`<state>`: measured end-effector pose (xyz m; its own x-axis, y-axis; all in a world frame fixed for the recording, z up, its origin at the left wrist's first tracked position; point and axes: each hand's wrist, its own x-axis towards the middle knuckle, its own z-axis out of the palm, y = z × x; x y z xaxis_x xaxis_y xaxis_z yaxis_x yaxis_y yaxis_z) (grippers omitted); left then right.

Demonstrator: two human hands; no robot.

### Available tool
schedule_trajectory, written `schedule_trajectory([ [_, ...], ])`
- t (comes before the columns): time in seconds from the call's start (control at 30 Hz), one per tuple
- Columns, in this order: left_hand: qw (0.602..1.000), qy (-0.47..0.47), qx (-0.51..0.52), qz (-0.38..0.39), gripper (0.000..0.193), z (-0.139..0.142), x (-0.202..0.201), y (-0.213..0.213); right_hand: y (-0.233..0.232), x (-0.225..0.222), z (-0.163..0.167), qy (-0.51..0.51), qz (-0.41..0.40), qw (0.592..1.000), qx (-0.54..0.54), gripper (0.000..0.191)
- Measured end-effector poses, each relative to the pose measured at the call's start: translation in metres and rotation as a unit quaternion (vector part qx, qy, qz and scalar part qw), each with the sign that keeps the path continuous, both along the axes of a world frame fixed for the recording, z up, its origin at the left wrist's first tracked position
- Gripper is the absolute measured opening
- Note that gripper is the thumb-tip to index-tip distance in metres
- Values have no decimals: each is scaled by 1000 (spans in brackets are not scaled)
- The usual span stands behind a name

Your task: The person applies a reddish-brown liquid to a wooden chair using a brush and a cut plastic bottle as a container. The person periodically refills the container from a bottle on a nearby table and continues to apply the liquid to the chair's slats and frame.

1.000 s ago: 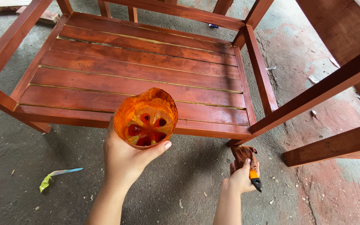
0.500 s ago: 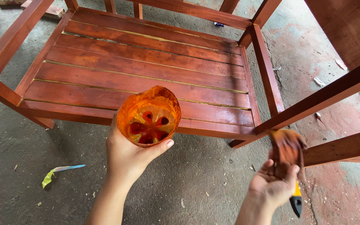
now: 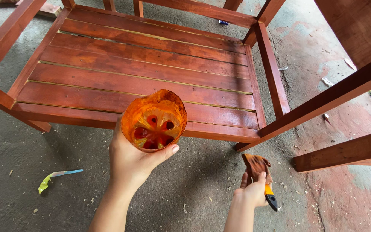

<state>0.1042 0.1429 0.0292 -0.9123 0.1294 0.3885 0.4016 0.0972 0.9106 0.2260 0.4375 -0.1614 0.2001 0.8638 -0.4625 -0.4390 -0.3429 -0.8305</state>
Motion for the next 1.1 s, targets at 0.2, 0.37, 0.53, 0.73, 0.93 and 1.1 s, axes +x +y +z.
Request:
schedule_trajectory([
  [0.2,1000,-12,4,0,78,2,-1,1,-2,-13,5,4,-18,998,-58,37],
  [0.37,1000,-20,-1,7,79,3,-1,-2,-5,-21,8,5,13,1000,-21,32],
  [0.53,1000,-1,3,8,79,3,-1,-4,-4,-18,25,41,13,999,9,27],
  [0.73,999,-25,34,0,76,18,1,0,-10,-13,94,53,33,991,117,18],
  [0.93,999,-22,27,-25,86,52,13,23,-26,-24,196,53,21,984,171,13],
  [1.1,988,-44,104,-102,88,91,24,48,-27,-19,306,94,-12,967,238,14],
])
